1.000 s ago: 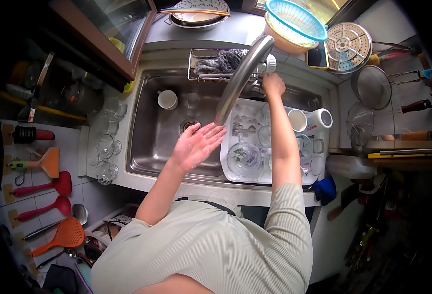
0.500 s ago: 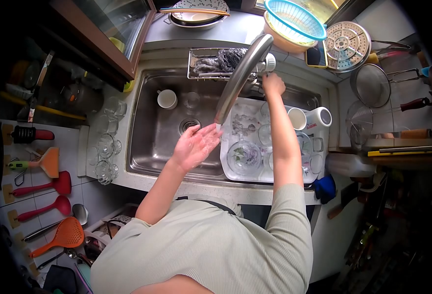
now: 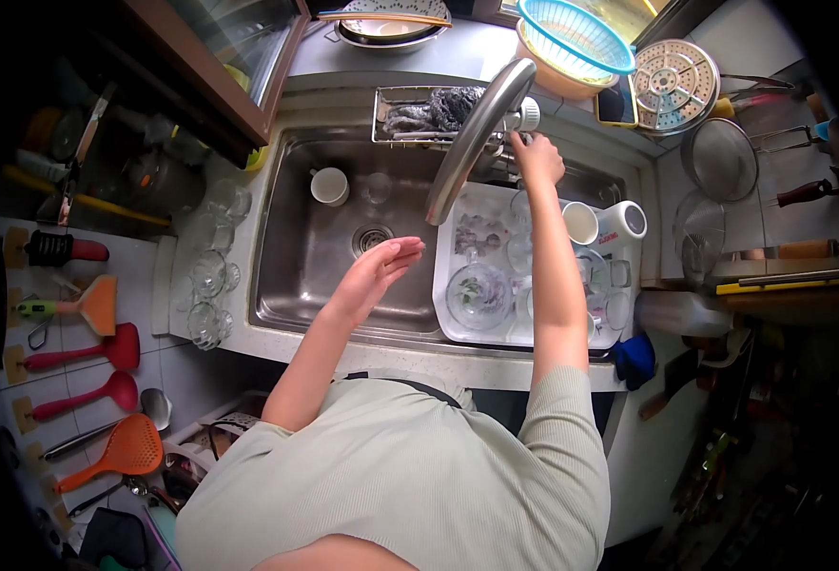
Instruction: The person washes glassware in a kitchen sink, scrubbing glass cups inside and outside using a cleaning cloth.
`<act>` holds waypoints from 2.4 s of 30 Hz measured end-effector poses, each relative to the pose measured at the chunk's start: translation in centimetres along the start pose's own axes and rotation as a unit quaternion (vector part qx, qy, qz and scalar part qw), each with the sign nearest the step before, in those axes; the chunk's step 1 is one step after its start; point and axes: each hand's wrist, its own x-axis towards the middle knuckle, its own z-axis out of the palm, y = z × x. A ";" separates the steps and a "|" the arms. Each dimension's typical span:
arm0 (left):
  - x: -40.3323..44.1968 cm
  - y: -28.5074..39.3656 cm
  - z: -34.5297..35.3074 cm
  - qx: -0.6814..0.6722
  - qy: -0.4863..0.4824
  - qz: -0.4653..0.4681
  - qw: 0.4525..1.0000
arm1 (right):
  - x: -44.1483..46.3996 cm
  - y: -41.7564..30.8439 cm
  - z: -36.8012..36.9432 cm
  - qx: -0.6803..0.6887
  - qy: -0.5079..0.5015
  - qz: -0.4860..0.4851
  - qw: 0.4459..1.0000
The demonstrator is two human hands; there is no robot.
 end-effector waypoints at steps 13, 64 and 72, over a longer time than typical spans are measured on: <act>-1.0 -2.6 -6.7 0.169 0.173 0.101 0.965 | -19.2 -1.4 -0.9 0.571 -0.300 -0.016 0.764; -1.4 3.0 -21.0 -0.193 0.227 0.203 0.933 | -24.4 -22.2 12.5 0.166 -0.123 -0.513 0.833; -2.8 2.9 -15.4 -0.378 0.042 0.124 0.916 | -26.6 -15.6 5.0 0.263 -0.172 -0.496 0.810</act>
